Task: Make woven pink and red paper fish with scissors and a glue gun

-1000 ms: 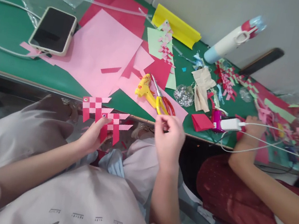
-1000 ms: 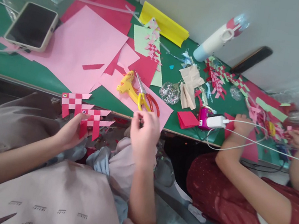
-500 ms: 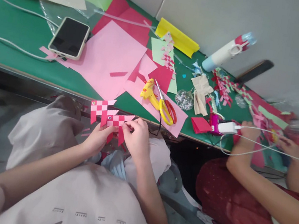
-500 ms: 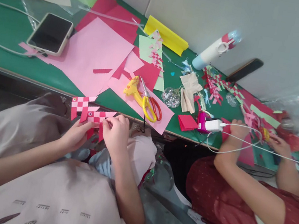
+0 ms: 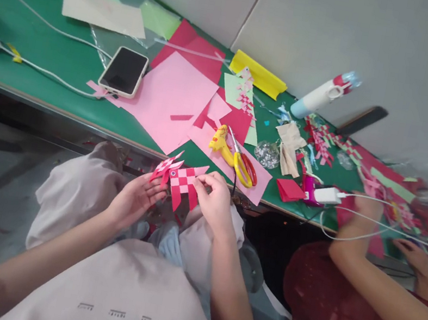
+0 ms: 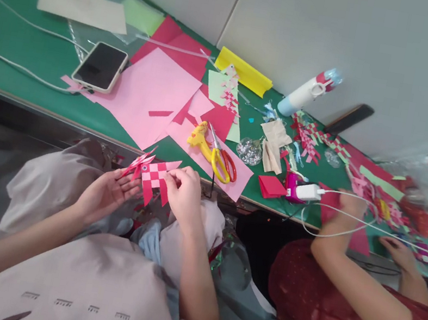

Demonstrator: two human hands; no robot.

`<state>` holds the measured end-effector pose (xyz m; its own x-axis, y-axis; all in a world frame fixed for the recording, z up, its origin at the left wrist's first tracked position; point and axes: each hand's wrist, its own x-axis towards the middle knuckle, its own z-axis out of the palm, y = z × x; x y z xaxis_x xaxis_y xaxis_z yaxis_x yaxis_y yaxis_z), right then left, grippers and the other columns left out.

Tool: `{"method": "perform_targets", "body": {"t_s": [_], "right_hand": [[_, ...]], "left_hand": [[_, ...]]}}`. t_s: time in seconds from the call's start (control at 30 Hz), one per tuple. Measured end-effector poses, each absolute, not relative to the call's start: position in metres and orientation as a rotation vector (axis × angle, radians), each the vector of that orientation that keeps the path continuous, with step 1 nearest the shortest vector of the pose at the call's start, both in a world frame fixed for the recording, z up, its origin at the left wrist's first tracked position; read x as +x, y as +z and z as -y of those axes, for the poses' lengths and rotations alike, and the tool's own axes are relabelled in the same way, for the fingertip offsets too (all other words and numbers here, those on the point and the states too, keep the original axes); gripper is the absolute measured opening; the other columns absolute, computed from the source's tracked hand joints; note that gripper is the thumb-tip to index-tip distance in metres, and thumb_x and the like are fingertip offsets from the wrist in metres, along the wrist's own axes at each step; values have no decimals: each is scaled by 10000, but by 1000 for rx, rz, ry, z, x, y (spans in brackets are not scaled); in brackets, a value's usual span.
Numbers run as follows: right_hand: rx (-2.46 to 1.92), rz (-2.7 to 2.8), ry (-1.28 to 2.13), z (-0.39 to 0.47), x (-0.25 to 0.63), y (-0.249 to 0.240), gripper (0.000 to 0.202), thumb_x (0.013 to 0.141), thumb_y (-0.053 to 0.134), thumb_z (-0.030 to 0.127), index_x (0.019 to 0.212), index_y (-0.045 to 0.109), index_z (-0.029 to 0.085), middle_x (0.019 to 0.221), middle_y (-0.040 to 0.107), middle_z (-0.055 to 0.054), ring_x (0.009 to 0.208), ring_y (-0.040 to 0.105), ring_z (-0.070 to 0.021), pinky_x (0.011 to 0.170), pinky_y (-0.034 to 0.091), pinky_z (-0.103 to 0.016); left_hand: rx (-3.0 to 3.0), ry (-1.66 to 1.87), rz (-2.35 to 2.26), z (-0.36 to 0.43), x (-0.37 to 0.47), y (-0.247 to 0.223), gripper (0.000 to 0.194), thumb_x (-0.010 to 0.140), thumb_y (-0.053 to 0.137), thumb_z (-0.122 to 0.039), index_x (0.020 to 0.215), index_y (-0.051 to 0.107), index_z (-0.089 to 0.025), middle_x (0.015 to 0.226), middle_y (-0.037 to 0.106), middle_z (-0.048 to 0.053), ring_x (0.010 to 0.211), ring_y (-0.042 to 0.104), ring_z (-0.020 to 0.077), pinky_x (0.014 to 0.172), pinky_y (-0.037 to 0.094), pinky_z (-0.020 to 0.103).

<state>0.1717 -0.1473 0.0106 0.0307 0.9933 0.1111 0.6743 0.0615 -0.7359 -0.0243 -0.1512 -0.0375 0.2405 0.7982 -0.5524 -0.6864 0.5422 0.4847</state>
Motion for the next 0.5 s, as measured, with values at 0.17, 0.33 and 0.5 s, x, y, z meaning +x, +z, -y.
{"method": "perform_targets", "body": {"t_s": [0.17,0.33,0.5], "right_hand": [[-1635,1806,569,128,176,26,140,879,610,268,787,687,196,799,561,-25,827,558,-182,780,475,-314],[-1640,1939,430,84,178,35,143,865,649,276,768,714,194,801,577,-31,846,559,-193,836,464,-338],[-1679,2109,327,29,170,39,170,871,652,303,783,746,192,783,597,-35,851,560,-192,880,430,-344]], "left_hand": [[502,1154,-1005,126,-36,-22,202,723,763,-326,783,667,-159,714,677,2,626,609,80,636,501,175],[869,1157,-1173,90,-51,-4,282,715,752,-409,641,615,-174,545,589,-14,492,510,77,512,405,180],[1078,1107,-1390,55,-56,6,332,659,735,-473,584,601,-178,508,576,-3,421,440,92,426,315,212]]}}
